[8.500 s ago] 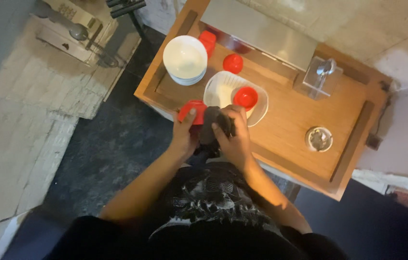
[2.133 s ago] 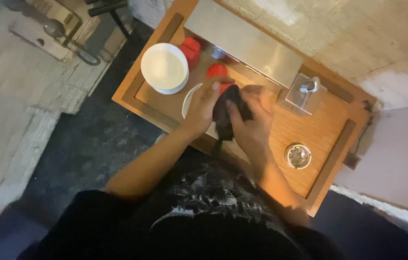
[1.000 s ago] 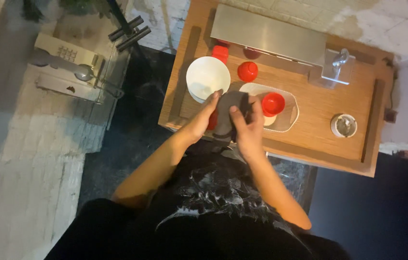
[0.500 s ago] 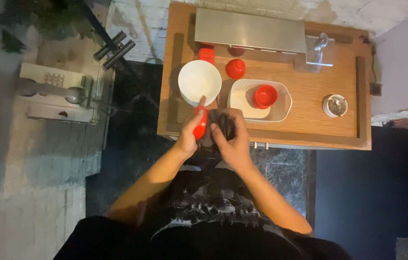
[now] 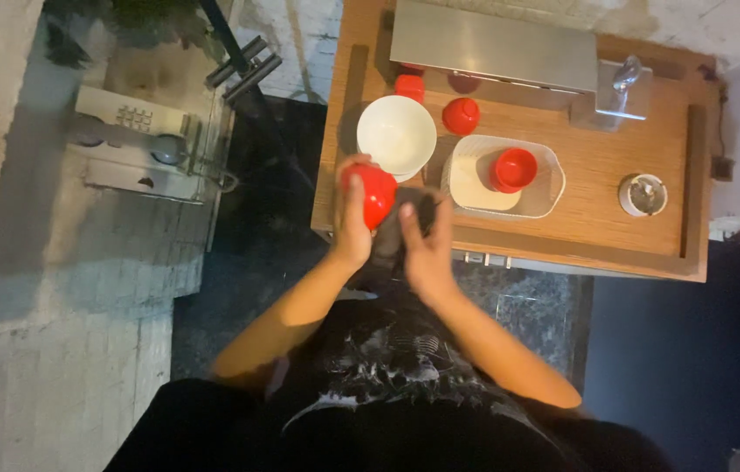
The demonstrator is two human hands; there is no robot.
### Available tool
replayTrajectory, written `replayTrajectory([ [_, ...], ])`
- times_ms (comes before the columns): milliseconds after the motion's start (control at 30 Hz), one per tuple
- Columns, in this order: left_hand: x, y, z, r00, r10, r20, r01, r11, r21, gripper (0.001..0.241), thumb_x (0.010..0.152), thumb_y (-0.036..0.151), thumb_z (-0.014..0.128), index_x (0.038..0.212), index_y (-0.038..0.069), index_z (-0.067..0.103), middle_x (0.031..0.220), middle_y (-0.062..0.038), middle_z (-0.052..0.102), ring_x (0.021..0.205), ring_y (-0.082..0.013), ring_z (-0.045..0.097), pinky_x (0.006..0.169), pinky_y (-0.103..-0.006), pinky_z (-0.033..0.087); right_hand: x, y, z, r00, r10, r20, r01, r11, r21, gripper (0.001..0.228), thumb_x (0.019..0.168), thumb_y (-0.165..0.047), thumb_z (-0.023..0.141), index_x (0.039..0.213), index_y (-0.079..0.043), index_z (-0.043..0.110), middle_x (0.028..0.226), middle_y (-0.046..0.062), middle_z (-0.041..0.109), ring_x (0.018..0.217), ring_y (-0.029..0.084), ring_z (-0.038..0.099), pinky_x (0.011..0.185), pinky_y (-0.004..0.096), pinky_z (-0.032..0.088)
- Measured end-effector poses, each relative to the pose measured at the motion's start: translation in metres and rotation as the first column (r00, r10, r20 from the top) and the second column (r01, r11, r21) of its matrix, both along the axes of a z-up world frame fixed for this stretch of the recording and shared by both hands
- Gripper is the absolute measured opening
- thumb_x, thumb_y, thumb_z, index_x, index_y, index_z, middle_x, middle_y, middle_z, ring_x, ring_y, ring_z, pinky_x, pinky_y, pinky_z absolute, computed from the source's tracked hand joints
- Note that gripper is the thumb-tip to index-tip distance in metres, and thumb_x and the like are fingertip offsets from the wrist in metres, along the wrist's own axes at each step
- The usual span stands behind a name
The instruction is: Wiping the inside and outside of a red plastic cup with a dark cleaning cloth.
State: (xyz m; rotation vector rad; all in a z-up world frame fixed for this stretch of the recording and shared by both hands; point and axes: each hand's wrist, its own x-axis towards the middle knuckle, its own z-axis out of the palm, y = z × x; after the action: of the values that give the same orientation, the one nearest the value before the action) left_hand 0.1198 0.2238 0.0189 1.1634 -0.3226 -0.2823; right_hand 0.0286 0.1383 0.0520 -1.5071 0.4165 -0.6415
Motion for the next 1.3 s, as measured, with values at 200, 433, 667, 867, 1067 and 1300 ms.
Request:
replayTrajectory([
  [200,-0.011,0.008,-0.003,0.985,-0.157,0.074,0.146,0.979,0.142,0.058,0.109,0.055,0.033,0.143,0.009,0.041,0.133,-0.014,0.053,0.123,-0.0272,0.054,0.109,-0.0431,0.044,0.002,-0.004,-0.002,0.989,-0.076,-0.128,0.087,0.993,0.085,0.017,0.106,-0.011,0.063,0.115,-0.003,0.051,0.094,0.006,0.053,0.082,0.016,0.047,0.071,0.03,0.041],
  [433,0.0,0.005,-0.027,0.972,-0.226,-0.068,0.23,0.972,0.055,0.076,0.104,0.069,0.016,0.146,0.009,0.036,0.132,-0.019,0.059,0.126,-0.03,0.059,0.114,-0.0433,0.045,0.02,-0.02,0.031,0.998,0.037,0.05,-0.006,0.859,-0.512,0.021,0.095,-0.004,0.068,0.109,0.0,0.053,0.106,0.016,0.052,0.099,0.029,0.055,0.089,0.037,0.047],
  [667,0.0,-0.007,-0.021,0.798,-0.439,-0.413,0.359,0.896,-0.26,0.092,0.094,0.08,0.02,0.148,0.009,0.04,0.14,-0.015,0.052,0.129,-0.0286,0.05,0.11,-0.0433,0.043,0.006,-0.017,0.057,0.942,0.182,-0.283,-0.331,0.646,-0.688,0.038,0.085,-0.005,0.075,0.122,-0.008,0.068,0.119,0.017,0.059,0.104,0.034,0.062,0.088,0.041,0.051],
  [867,0.01,-0.001,0.002,0.775,-0.339,-0.533,0.128,0.911,-0.392,0.086,0.099,0.074,0.026,0.139,0.003,0.054,0.113,-0.015,0.066,0.101,-0.0252,0.064,0.09,-0.0409,0.053,-0.005,-0.028,0.018,0.982,0.19,-0.004,-0.141,0.71,-0.69,0.045,0.082,0.002,0.067,0.126,-0.005,0.063,0.127,0.018,0.056,0.117,0.037,0.06,0.1,0.044,0.052],
  [1067,0.01,-0.012,0.017,0.846,-0.44,-0.302,0.319,0.871,-0.375,0.071,0.109,0.057,0.037,0.143,-0.003,0.055,0.118,-0.013,0.066,0.109,-0.0219,0.063,0.1,-0.0362,0.051,-0.007,-0.022,0.053,0.993,0.067,0.097,-0.001,0.825,-0.566,0.036,0.091,0.006,0.064,0.126,-0.001,0.06,0.126,0.018,0.055,0.115,0.034,0.061,0.101,0.041,0.052],
  [1300,0.005,-0.024,0.009,0.78,-0.535,-0.325,0.394,0.823,-0.41,0.065,0.111,0.051,0.037,0.142,-0.002,0.056,0.123,-0.012,0.066,0.113,-0.0224,0.061,0.103,-0.0379,0.047,-0.01,-0.034,0.044,0.999,-0.036,0.03,0.047,0.796,-0.603,0.026,0.093,0.006,0.063,0.118,0.0,0.062,0.113,0.015,0.062,0.102,0.031,0.063,0.091,0.039,0.052],
])
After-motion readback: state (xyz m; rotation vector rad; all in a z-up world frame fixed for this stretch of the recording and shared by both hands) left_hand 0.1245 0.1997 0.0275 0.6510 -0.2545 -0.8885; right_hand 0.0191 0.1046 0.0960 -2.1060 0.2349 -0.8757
